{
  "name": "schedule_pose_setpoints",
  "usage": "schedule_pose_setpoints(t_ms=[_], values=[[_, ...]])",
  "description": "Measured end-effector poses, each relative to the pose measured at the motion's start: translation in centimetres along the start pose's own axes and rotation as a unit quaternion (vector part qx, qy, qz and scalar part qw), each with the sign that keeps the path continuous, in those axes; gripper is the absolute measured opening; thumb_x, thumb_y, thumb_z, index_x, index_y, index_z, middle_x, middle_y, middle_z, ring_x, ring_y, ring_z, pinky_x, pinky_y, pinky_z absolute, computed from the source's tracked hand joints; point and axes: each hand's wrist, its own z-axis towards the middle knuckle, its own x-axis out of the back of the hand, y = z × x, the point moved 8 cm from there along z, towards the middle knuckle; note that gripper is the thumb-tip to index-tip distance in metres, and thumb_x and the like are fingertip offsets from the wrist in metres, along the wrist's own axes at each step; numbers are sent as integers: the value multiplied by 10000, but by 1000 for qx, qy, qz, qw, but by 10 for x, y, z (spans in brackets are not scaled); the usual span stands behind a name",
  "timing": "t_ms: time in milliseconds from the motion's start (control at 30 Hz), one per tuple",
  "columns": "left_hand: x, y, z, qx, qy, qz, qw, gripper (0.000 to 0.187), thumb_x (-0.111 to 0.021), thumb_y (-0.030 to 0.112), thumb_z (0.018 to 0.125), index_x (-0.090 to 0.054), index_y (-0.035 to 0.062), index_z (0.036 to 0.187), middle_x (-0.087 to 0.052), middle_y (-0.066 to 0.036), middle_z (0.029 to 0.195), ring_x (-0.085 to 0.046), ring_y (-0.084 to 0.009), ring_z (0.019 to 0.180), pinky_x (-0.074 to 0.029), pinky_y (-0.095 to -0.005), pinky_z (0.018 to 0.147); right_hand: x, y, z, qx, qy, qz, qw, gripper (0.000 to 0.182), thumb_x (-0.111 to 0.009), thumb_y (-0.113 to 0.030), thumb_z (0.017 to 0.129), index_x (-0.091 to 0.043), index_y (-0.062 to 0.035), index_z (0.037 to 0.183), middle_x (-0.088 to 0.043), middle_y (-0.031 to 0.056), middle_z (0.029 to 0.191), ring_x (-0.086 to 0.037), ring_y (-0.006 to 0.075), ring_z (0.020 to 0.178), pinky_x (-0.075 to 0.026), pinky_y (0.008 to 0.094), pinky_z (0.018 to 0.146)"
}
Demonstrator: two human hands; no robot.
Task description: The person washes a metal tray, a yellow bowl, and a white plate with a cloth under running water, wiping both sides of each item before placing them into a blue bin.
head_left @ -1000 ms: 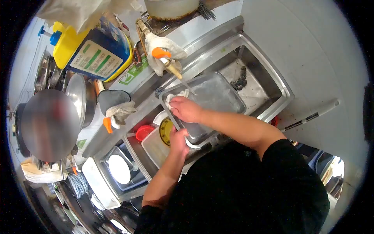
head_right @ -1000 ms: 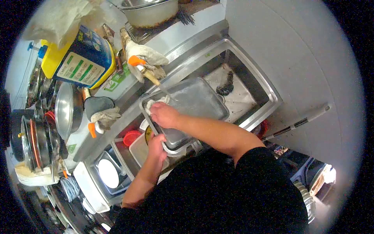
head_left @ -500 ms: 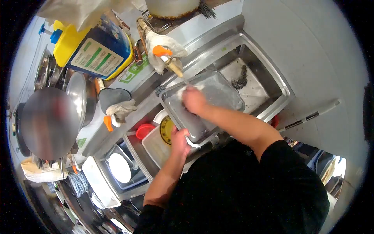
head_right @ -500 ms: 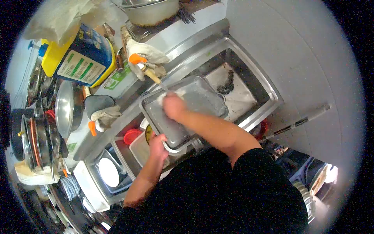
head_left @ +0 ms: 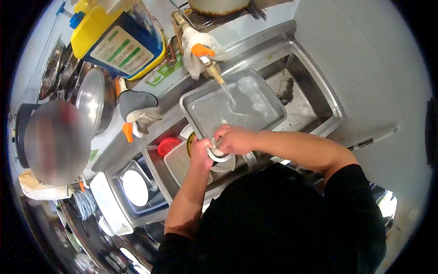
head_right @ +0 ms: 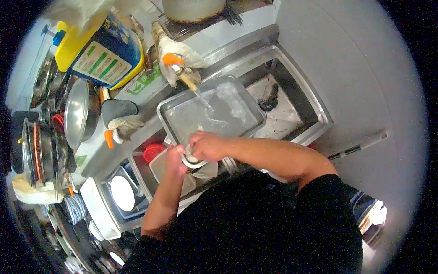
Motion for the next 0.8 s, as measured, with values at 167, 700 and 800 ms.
schedule_pose_setpoints(t_ms=[167,700,800], values=[[8,18,-4,-56,29,13,998,619,-425,-88,523,-471,-16,1136,-563,-116,956,-580,-272,870,-496,-364,763,8,107,-73,-170,10,-5,985,25,-643,-172,657,-659,-171,677,-602,83,820,-556,315,888,-449,402,771],[-4,26,0,-82,42,-2,996,639,-416,-86,534,-462,-1,1165,-561,-115,971,-580,-261,852,-505,-361,747,-10,54,-18,-248,191,134,940,205,-568,-198,802,-641,-108,971,-556,168,963,-526,345,918,-442,422,821],[9,39,1,-105,24,27,994,629,-420,-65,541,-448,-16,1167,-563,-126,986,-580,-279,903,-497,-373,794,-7,131,-75,-409,197,-59,889,222,-554,-210,804,-649,-125,985,-576,155,903,-534,339,905,-443,439,804]])
